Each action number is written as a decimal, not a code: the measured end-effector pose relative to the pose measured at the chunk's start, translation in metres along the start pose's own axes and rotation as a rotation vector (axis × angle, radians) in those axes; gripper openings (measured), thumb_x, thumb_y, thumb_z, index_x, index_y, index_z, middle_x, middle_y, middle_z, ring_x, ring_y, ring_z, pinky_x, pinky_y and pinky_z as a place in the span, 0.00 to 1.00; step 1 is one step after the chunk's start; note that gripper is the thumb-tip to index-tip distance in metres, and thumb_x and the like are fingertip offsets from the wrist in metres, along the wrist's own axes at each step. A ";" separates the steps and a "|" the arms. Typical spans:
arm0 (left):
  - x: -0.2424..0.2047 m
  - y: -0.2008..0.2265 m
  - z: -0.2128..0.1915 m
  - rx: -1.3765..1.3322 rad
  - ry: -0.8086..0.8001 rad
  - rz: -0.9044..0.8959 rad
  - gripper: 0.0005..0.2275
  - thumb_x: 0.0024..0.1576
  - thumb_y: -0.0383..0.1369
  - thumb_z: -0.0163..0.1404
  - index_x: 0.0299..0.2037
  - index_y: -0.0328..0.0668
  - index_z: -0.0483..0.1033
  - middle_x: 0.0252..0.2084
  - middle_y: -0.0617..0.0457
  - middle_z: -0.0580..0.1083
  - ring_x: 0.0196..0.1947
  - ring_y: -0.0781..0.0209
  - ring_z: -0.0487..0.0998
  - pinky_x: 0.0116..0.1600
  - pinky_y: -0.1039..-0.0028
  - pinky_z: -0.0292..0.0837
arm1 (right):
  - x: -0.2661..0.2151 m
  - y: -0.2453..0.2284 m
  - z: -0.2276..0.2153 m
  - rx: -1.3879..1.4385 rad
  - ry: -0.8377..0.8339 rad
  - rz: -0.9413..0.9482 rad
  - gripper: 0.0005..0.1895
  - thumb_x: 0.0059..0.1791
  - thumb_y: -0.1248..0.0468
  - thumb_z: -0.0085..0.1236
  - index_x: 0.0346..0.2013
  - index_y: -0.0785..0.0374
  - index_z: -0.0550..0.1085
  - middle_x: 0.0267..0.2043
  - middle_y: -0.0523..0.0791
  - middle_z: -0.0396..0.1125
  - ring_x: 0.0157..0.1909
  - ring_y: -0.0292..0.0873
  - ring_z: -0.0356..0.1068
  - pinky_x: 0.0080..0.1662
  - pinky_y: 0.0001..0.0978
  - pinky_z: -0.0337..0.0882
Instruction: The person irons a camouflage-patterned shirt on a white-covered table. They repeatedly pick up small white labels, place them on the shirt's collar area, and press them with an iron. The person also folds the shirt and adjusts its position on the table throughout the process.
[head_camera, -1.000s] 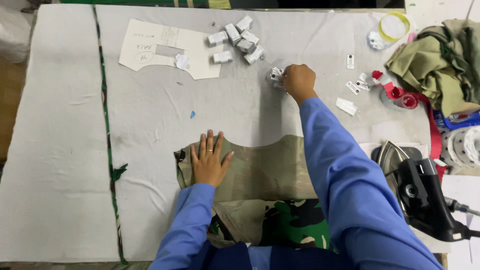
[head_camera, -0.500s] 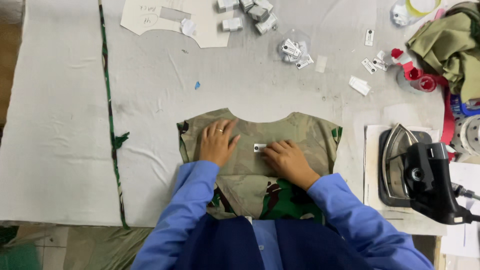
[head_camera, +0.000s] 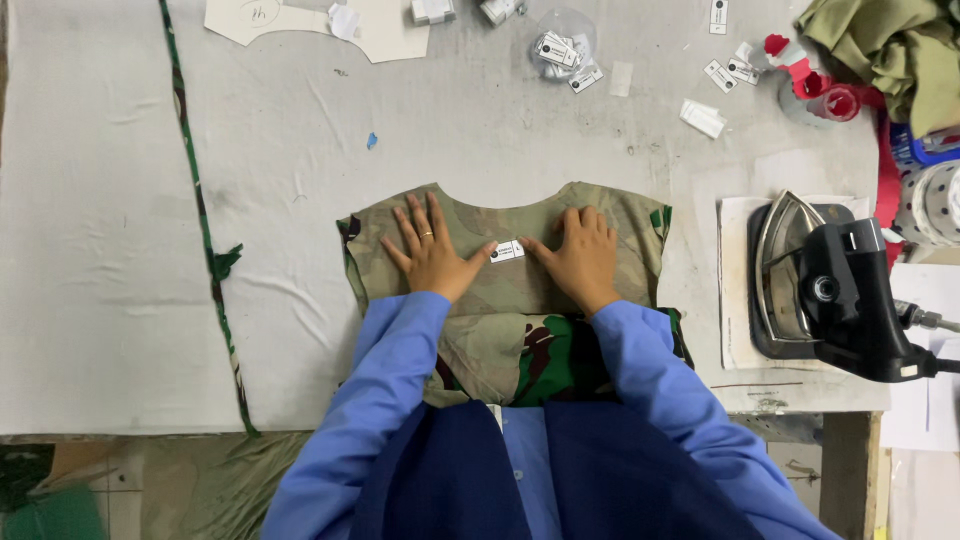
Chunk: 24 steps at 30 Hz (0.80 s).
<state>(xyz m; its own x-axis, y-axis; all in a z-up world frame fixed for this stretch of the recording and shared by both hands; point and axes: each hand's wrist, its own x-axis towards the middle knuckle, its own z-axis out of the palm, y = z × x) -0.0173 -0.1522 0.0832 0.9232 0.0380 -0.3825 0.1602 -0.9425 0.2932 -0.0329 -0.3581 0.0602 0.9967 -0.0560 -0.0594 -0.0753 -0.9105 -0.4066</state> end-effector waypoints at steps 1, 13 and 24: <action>0.000 0.001 -0.001 -0.007 -0.001 0.003 0.49 0.50 0.62 0.46 0.74 0.45 0.33 0.76 0.40 0.31 0.74 0.36 0.28 0.68 0.32 0.28 | 0.000 0.001 0.000 0.022 -0.006 0.033 0.30 0.42 0.36 0.59 0.34 0.59 0.65 0.39 0.48 0.59 0.46 0.54 0.62 0.47 0.44 0.58; 0.008 0.002 0.011 -0.029 0.068 0.058 0.49 0.48 0.63 0.48 0.74 0.50 0.34 0.76 0.43 0.34 0.75 0.39 0.31 0.64 0.27 0.32 | -0.008 -0.002 0.012 0.051 -0.016 0.100 0.30 0.42 0.37 0.60 0.37 0.56 0.61 0.43 0.47 0.54 0.49 0.53 0.56 0.48 0.43 0.55; 0.008 -0.001 0.010 -0.002 0.021 0.046 0.49 0.49 0.63 0.48 0.73 0.51 0.31 0.76 0.45 0.31 0.75 0.45 0.29 0.63 0.27 0.28 | -0.008 -0.005 0.006 0.127 0.006 0.138 0.31 0.40 0.37 0.63 0.36 0.55 0.61 0.42 0.47 0.54 0.49 0.55 0.56 0.49 0.44 0.55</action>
<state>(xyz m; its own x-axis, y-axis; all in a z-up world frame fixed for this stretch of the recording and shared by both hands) -0.0136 -0.1548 0.0712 0.9368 0.0021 -0.3499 0.1185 -0.9428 0.3115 -0.0409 -0.3504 0.0577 0.9767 -0.1796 -0.1177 -0.2146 -0.8351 -0.5065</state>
